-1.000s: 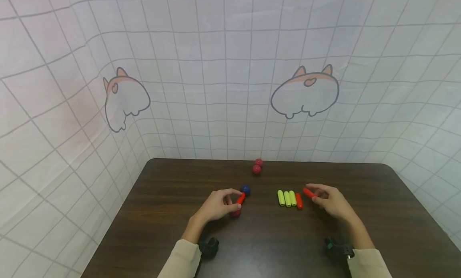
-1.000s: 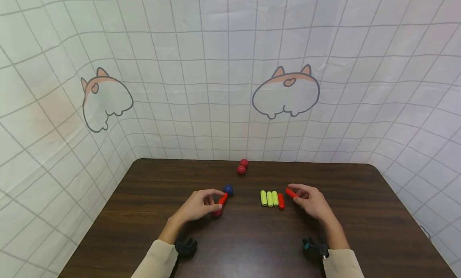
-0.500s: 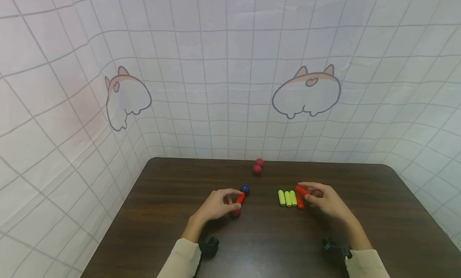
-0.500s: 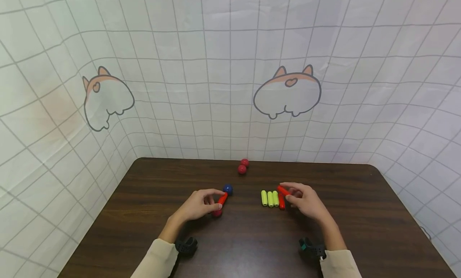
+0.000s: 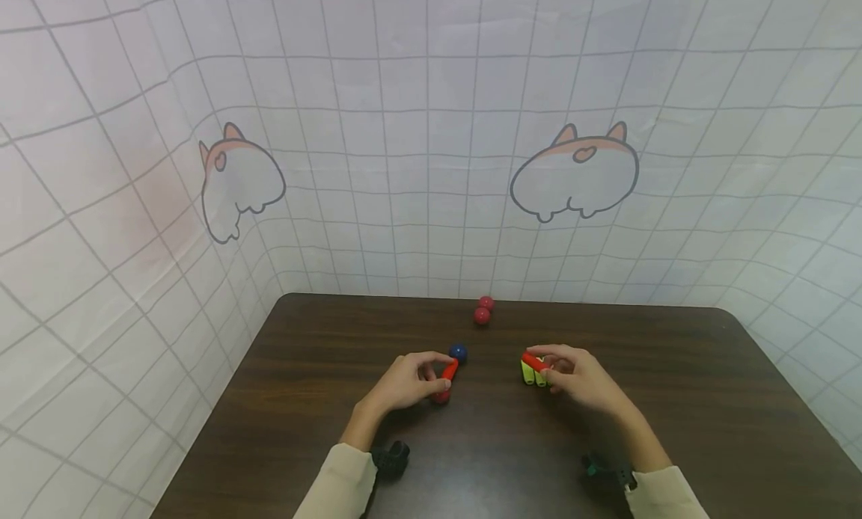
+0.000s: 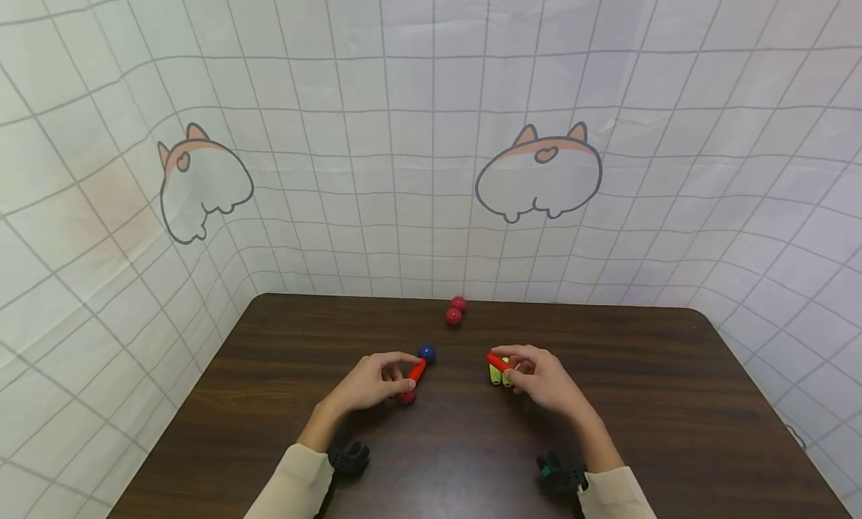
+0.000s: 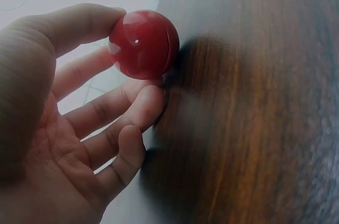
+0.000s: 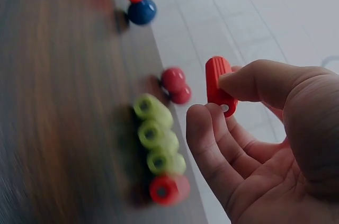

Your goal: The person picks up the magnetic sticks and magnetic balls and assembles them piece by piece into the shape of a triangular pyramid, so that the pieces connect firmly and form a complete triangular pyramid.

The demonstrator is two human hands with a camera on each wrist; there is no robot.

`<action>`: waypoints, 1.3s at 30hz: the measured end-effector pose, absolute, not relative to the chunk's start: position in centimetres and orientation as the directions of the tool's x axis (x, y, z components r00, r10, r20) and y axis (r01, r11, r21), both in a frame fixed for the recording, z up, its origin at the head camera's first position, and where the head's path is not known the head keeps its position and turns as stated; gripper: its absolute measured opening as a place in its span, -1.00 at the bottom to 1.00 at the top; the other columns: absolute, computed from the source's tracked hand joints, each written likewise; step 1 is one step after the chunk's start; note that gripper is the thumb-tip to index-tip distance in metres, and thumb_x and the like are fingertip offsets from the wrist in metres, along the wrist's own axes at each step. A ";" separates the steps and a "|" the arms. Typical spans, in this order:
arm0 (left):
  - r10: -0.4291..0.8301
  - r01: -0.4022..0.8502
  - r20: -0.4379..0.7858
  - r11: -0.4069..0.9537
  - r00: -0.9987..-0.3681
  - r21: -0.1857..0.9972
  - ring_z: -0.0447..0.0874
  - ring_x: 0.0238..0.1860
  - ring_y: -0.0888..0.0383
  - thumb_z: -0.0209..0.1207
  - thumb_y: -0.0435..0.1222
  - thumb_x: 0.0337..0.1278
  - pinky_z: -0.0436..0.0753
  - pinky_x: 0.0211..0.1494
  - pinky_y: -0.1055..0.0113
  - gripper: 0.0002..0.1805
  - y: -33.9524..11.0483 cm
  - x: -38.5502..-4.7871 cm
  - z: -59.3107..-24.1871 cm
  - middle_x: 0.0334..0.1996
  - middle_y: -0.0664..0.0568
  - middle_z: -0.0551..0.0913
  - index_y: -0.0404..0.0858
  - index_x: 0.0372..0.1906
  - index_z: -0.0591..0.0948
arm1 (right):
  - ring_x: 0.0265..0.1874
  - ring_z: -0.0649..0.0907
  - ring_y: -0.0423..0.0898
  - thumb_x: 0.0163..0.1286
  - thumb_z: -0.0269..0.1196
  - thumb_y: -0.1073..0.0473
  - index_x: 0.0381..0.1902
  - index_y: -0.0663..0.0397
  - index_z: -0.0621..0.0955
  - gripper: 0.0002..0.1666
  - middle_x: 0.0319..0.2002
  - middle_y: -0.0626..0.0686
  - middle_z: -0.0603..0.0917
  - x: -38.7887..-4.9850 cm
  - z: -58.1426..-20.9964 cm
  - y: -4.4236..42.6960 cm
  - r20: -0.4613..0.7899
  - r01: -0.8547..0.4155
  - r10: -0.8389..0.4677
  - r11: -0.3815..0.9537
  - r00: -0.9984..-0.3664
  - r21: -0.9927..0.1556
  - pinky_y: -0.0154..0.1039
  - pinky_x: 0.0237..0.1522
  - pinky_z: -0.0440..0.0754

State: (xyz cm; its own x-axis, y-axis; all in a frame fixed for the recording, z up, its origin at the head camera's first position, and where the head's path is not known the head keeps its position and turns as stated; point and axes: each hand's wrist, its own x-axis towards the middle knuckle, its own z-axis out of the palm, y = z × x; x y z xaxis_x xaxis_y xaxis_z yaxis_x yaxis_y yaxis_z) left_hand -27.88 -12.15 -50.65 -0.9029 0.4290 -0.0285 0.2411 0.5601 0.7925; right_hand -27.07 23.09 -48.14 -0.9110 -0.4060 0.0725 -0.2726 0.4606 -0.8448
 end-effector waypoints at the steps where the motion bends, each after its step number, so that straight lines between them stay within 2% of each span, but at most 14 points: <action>1: 0.428 0.240 -0.029 0.560 -0.903 0.793 0.50 -0.52 0.21 0.33 -0.08 0.32 0.48 -0.46 0.35 -0.56 -12.2 -27.9 -50.6 -0.39 0.06 0.64 0.02 0.26 0.64 | -0.37 0.72 0.04 0.46 0.25 0.30 0.31 0.16 0.57 -0.53 -0.14 0.27 0.64 -27.0 -48.2 22.7 0.070 -0.273 -0.412 0.458 -0.909 -0.846 -0.10 -0.30 0.76; 10: 0.421 0.234 -0.031 0.562 -0.906 0.793 0.50 -0.52 0.22 0.34 -0.08 0.30 0.50 -0.45 0.34 -0.54 -12.2 -28.0 -50.9 -0.39 0.09 0.64 0.02 0.27 0.62 | -0.41 0.69 -0.07 0.44 0.26 0.32 0.25 0.08 0.63 -0.57 -0.16 0.19 0.64 -27.2 -48.7 19.0 0.056 -0.256 -0.389 0.484 -0.920 -0.837 -0.21 -0.36 0.73; 21: 0.418 0.232 -0.030 0.560 -0.908 0.795 0.51 -0.54 0.24 0.34 -0.09 0.28 0.53 -0.45 0.34 -0.54 -12.2 -28.5 -51.2 -0.43 0.11 0.66 -0.01 0.26 0.63 | -0.47 0.67 -0.11 0.40 0.25 0.38 0.18 0.19 0.63 -0.61 -0.28 0.17 0.66 -28.1 -49.4 15.3 0.039 -0.205 -0.345 0.458 -0.938 -0.865 -0.12 -0.36 0.76; 26: 0.419 0.224 -0.037 0.557 -0.907 0.800 0.51 -0.54 0.23 0.34 -0.09 0.28 0.52 -0.46 0.34 -0.54 -12.2 -28.5 -51.2 -0.43 0.11 0.67 -0.02 0.26 0.63 | -0.49 0.68 -0.11 0.38 0.25 0.38 0.14 0.14 0.65 -0.62 -0.30 0.12 0.64 -28.4 -49.8 14.0 0.003 -0.155 -0.307 0.473 -0.952 -0.867 -0.17 -0.39 0.75; 39: 0.426 0.229 -0.036 0.553 -0.904 0.801 0.50 -0.56 0.24 0.35 -0.09 0.27 0.51 -0.48 0.33 -0.55 -12.1 -28.5 -51.2 -0.45 0.09 0.67 -0.05 0.24 0.64 | -0.56 0.66 -0.11 0.35 0.28 0.39 0.08 0.14 0.65 -0.66 -0.37 0.09 0.64 -29.1 -50.9 12.2 -0.038 -0.099 -0.269 0.480 -0.962 -0.872 -0.20 -0.43 0.71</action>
